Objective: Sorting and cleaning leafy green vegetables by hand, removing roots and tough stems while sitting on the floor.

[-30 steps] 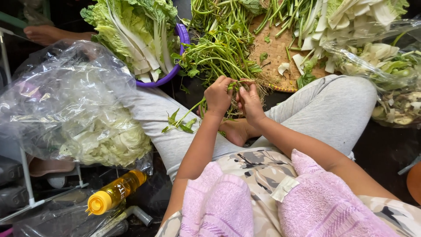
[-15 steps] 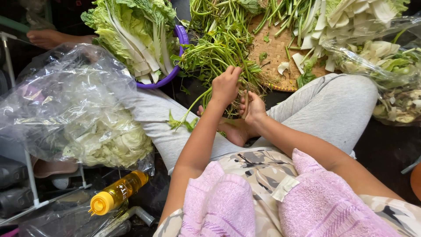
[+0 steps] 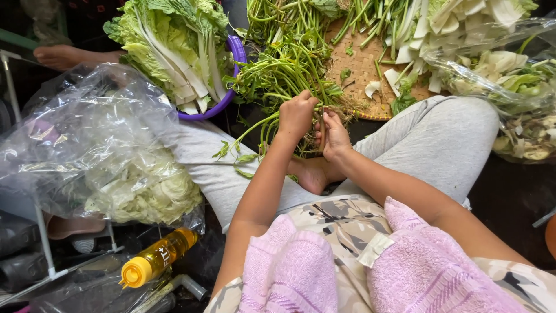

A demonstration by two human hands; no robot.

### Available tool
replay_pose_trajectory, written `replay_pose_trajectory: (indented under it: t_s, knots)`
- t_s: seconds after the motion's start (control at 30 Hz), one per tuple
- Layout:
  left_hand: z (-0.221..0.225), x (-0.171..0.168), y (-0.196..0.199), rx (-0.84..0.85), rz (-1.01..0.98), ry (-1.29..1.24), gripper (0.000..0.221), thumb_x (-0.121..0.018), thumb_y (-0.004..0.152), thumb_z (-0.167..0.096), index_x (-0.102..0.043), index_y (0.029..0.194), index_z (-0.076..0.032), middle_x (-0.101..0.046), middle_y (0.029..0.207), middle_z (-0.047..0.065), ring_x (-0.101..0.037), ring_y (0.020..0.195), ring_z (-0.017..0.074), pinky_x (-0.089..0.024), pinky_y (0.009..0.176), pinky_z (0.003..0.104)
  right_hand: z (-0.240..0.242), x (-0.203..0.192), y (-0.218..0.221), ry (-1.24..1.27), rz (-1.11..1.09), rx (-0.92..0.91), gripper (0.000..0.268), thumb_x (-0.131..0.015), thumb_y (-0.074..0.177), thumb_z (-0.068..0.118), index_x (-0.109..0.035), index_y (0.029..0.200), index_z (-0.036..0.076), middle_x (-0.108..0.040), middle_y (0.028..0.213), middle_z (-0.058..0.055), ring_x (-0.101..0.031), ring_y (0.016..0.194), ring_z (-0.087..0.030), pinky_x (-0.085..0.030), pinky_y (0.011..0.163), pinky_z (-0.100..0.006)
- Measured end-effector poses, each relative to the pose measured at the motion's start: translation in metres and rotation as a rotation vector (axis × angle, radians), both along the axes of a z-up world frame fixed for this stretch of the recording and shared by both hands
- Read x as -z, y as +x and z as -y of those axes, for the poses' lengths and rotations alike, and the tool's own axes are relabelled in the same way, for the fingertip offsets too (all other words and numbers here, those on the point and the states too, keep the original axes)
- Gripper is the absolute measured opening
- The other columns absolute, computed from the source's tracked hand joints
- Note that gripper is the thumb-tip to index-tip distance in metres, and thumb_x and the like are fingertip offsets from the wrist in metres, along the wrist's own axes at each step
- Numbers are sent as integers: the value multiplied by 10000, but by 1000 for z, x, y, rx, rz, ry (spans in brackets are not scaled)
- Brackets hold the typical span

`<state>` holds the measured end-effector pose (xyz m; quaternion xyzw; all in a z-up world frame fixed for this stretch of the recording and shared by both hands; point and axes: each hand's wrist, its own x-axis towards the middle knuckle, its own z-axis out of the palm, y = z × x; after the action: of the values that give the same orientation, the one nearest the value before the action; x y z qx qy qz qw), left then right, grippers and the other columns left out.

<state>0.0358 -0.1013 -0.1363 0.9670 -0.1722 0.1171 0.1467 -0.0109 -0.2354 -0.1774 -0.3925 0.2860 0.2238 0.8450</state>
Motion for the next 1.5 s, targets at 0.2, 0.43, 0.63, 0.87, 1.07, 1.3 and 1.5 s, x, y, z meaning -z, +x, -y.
replay_pose_trajectory:
  t_s: [0.2,0.43,0.63,0.87,1.07,1.3,1.5]
  knots:
    - [-4,-5,-7,-10,-5,-69,73,-659,888,-174,-631,837,-217,-489,803,-29,-664,676,259,-563,602,395,-2,-13,-2,-51,49,12,165,-627,1020,393,-493,1071,313,-611,786,-28,-588,568,-158,-445,464,-275]
    - [-4,-6,-14,24,11,-64,89,-646,890,-205,-630,810,-239,-488,774,-38,-668,676,246,-565,598,385,2,19,2,47,-31,29,270,-673,996,398,-434,991,271,-652,829,-46,-585,568,-172,-454,475,-301]
    - [-10,-18,-22,-4,-61,-60,73,-699,855,-203,-642,812,-219,-494,771,-41,-673,675,259,-583,619,405,0,15,-1,39,-22,-28,276,-659,1006,401,-412,1030,280,-646,852,-16,-590,570,-119,-446,483,-270]
    - [-15,-38,-25,-52,-93,-126,76,-715,873,-201,-652,832,-210,-512,761,-34,-675,672,288,-593,621,441,-5,-8,1,30,60,-57,250,-647,1017,411,-439,1091,294,-633,865,-22,-584,570,-126,-447,474,-265]
    - [-12,-27,-29,8,-58,-24,124,-765,809,-195,-642,828,-209,-509,788,-42,-680,704,250,-589,630,390,-4,-4,-1,35,-62,-62,299,-641,1018,402,-390,1094,259,-623,826,-23,-556,550,-119,-440,476,-265]
    - [-3,-38,-34,64,27,3,153,-772,815,-200,-620,806,-206,-485,779,-66,-653,659,212,-556,594,349,4,43,11,-5,-144,-57,210,-538,1053,399,-399,1086,244,-607,772,9,-532,519,-96,-415,445,-243]
    - [14,-89,-41,210,326,25,133,-679,869,-240,-547,859,-240,-452,818,-63,-629,735,174,-497,606,307,10,4,10,47,-189,-148,214,-462,1065,432,-452,1108,222,-604,803,23,-544,585,-90,-419,523,-240]
